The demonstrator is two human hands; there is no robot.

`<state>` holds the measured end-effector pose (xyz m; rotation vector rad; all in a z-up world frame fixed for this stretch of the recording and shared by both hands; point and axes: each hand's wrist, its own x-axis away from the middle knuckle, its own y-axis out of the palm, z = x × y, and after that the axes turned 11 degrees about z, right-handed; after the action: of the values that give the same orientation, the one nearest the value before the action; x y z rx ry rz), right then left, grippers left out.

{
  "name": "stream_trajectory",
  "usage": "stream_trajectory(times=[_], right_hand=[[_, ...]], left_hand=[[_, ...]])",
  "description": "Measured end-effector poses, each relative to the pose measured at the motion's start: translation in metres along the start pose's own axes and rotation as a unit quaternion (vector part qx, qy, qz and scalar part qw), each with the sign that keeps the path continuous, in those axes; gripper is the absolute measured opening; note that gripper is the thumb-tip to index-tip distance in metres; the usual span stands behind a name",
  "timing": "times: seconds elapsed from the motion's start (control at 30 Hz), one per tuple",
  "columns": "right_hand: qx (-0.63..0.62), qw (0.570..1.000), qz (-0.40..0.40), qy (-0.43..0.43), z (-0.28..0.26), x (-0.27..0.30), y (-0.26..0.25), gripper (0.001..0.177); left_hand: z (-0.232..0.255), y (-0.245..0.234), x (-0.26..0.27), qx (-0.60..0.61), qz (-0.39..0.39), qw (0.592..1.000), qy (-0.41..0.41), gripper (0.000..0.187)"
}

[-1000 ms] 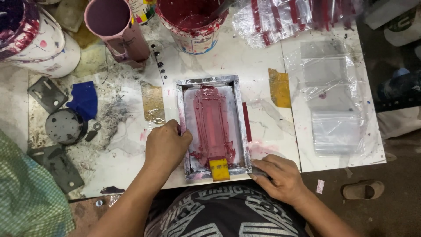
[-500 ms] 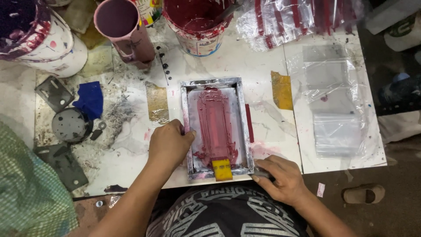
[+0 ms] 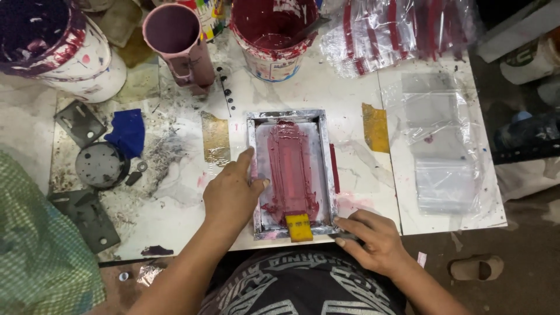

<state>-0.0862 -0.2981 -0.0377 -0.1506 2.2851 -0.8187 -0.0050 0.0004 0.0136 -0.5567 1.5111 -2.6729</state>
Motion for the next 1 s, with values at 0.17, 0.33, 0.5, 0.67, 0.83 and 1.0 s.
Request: stream_trajectory(times=[0.17,0.33,0.5,0.67,0.83,1.0], right_hand=[[-0.037,0.999,-0.017,0.022,-0.003,-0.009,-0.003,0.026],[-0.045,0.998,-0.038,0.028,-0.005,-0.011,-0.005,0.024],[-0.032,0.998,-0.037,0.041,-0.004,-0.006,-0.004,0.028],[-0.01,0.999,-0.042,0.032,-0.008,-0.01,-0.005,0.028],[0.063,0.997,-0.022,-0.031,-0.021,-0.023,-0.003,0.021],[0.088,0.989,-0.055,-0.107,-0.057,-0.059,0.015,0.039]], left_hand=[[-0.004,-0.004,-0.004,-0.096,-0.019,0.995,0.037,0.072],[-0.018,0.003,-0.007,-0.156,0.04,0.975,0.154,0.084],[-0.033,0.013,0.004,-0.07,0.153,0.946,0.276,0.088],[-0.051,0.027,0.013,-0.103,0.117,0.932,0.326,0.091],[-0.042,0.017,0.02,-0.127,0.043,0.946,0.295,0.114],[-0.03,0.012,0.026,-0.22,-0.025,0.936,0.274,0.146]])
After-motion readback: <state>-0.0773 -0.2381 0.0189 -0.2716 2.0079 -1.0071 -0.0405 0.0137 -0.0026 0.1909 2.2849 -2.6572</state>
